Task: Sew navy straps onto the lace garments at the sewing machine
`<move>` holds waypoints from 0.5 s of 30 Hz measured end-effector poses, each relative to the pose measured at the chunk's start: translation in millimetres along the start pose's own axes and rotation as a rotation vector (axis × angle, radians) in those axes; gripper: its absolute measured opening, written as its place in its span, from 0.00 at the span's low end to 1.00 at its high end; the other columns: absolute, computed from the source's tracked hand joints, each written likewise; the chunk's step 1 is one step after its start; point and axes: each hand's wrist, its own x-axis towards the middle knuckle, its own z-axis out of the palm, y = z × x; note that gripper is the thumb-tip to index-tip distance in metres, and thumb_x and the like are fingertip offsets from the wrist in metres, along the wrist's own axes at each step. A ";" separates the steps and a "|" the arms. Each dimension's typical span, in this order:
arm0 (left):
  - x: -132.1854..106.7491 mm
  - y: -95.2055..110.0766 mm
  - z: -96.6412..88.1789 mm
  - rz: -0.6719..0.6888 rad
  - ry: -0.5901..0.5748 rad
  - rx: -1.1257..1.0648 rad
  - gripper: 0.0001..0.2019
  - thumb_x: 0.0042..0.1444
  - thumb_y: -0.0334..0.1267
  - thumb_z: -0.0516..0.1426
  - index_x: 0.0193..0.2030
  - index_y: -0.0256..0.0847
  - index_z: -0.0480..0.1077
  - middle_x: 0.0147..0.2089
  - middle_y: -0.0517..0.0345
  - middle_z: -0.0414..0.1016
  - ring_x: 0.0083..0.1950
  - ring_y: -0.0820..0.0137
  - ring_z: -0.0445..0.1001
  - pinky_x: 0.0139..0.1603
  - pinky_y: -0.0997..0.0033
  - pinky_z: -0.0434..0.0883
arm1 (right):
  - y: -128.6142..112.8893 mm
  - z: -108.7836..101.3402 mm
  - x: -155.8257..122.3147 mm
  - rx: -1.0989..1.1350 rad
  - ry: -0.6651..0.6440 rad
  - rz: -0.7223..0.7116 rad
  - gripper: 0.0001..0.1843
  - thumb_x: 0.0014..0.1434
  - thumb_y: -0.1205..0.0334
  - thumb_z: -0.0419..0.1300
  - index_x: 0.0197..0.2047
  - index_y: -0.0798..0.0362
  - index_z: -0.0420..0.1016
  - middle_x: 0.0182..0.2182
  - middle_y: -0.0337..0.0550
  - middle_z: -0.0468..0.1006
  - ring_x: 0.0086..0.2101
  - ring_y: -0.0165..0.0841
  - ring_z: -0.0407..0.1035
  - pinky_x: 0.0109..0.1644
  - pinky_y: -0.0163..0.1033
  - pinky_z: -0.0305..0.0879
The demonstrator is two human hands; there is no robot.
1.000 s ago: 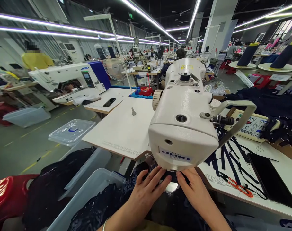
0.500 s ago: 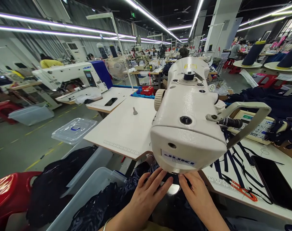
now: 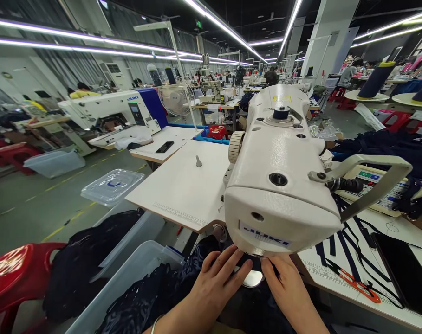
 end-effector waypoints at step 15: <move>0.3 -26.4 35.6 -0.482 -0.129 -1.044 0.22 0.71 0.39 0.35 0.68 0.37 0.51 0.64 0.42 0.64 0.64 0.66 0.64 0.59 0.63 0.68 | -28.4 -3.2 6.3 0.181 0.057 0.005 0.17 0.67 0.49 0.47 0.39 0.50 0.71 0.33 0.43 0.73 0.40 0.37 0.71 0.52 0.40 0.68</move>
